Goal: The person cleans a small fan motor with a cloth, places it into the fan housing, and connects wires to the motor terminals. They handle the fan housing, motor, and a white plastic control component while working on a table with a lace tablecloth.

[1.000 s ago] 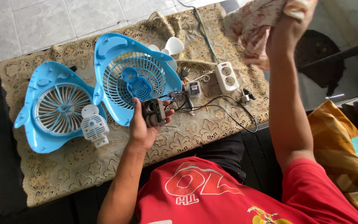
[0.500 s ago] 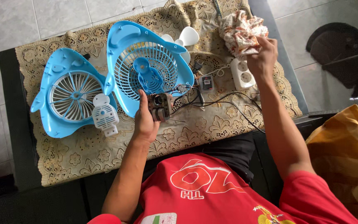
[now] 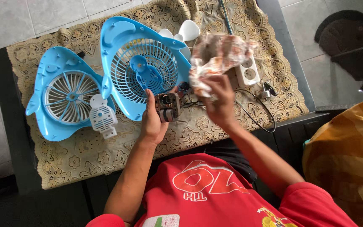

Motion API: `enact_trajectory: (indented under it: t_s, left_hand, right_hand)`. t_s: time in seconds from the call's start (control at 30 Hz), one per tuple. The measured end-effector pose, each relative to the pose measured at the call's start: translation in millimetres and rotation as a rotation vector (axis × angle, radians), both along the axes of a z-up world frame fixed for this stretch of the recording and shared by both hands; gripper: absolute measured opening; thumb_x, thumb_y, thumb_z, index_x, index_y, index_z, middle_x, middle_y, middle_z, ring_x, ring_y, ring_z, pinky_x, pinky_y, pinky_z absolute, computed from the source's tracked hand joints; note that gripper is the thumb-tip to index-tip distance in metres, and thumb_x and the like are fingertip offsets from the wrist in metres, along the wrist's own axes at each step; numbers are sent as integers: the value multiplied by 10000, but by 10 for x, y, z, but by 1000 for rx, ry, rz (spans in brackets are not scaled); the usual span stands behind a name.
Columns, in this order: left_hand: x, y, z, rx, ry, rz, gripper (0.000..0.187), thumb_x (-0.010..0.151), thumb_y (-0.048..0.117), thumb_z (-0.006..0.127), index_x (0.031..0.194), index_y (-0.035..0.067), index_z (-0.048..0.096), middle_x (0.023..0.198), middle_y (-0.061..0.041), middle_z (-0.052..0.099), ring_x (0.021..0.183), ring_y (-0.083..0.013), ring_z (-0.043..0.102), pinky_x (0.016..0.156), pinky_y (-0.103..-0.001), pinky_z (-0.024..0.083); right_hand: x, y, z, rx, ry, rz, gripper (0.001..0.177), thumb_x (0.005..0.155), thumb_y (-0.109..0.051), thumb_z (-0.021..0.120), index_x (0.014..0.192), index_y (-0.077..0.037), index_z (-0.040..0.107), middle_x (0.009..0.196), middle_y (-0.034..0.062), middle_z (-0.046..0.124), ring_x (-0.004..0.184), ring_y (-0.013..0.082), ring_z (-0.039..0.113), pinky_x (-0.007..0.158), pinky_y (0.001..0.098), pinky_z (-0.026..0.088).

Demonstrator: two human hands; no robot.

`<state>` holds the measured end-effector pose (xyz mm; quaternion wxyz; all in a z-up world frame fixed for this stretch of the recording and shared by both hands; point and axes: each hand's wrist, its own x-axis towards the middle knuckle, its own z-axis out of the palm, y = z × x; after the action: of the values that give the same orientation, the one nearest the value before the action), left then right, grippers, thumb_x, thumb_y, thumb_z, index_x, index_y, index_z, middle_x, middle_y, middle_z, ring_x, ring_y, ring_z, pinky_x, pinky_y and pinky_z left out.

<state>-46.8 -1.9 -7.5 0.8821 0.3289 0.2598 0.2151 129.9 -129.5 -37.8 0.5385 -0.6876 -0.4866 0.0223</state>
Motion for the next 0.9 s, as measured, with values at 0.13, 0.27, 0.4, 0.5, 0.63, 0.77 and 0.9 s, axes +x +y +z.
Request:
enact_trajectory:
  t_s: [0.13, 0.27, 0.4, 0.5, 0.63, 0.77, 0.9]
  left_hand:
    - [30, -2, -86, -8, -28, 47, 715, 1083, 573, 344, 1395, -33, 558, 1219, -121, 694, 1099, -194, 676, 981, -369, 549]
    - [48, -10, -162, -57, -19, 72, 644, 1080, 556, 376, 1328, -6, 568, 1158, -105, 706, 1061, -198, 685, 955, -374, 557]
    - [64, -35, -184, -50, -3, 50, 661, 1065, 552, 378, 1342, -6, 597, 1154, -100, 710, 1051, -186, 686, 948, -355, 557]
    - [84, -32, -154, -68, -39, 50, 677, 1104, 554, 377, 1330, -45, 597, 1149, -125, 706, 1036, -204, 689, 930, -371, 555]
    - [96, -12, -91, -16, -44, 20, 755, 1074, 575, 311, 1355, -61, 605, 1251, -142, 706, 1101, -202, 679, 989, -354, 532]
    - [83, -5, -17, 34, -50, -55, 836, 1095, 604, 242, 1440, -80, 576, 1344, -159, 663, 1154, -182, 633, 1054, -339, 501]
    - [114, -11, 55, 38, -29, -56, 830, 1060, 594, 214, 1410, -97, 514, 1453, -147, 624, 1229, -212, 643, 1101, -356, 508]
  right_hand:
    - [-263, 183, 15, -69, 57, 20, 458, 975, 27, 689, 1394, -148, 634, 1369, 187, 479, 1178, 231, 623, 874, 322, 617]
    - [-306, 178, 3, -63, -7, 46, 516, 906, 9, 721, 1398, -122, 641, 1285, 149, 534, 1066, 246, 658, 864, 352, 639]
    - [-253, 136, -73, -40, 43, -13, 465, 891, 69, 700, 1297, -155, 721, 1166, 86, 643, 947, 207, 725, 812, 322, 636]
    - [-226, 124, -148, 4, 36, -8, 377, 859, 67, 726, 1191, -112, 739, 1121, 83, 685, 959, 200, 730, 820, 309, 615]
    - [-53, 151, -230, 8, 249, 119, 208, 888, 68, 691, 1057, -47, 728, 1122, 84, 708, 1026, 187, 710, 924, 310, 634]
    - [202, -7, -187, 32, 834, 270, 139, 987, -24, 649, 1109, -44, 715, 1059, 67, 743, 914, 119, 715, 867, 305, 631]
    - [361, -132, -41, -11, 766, 274, 139, 1024, -88, 645, 1129, -24, 711, 1041, 58, 752, 888, 110, 710, 841, 309, 631]
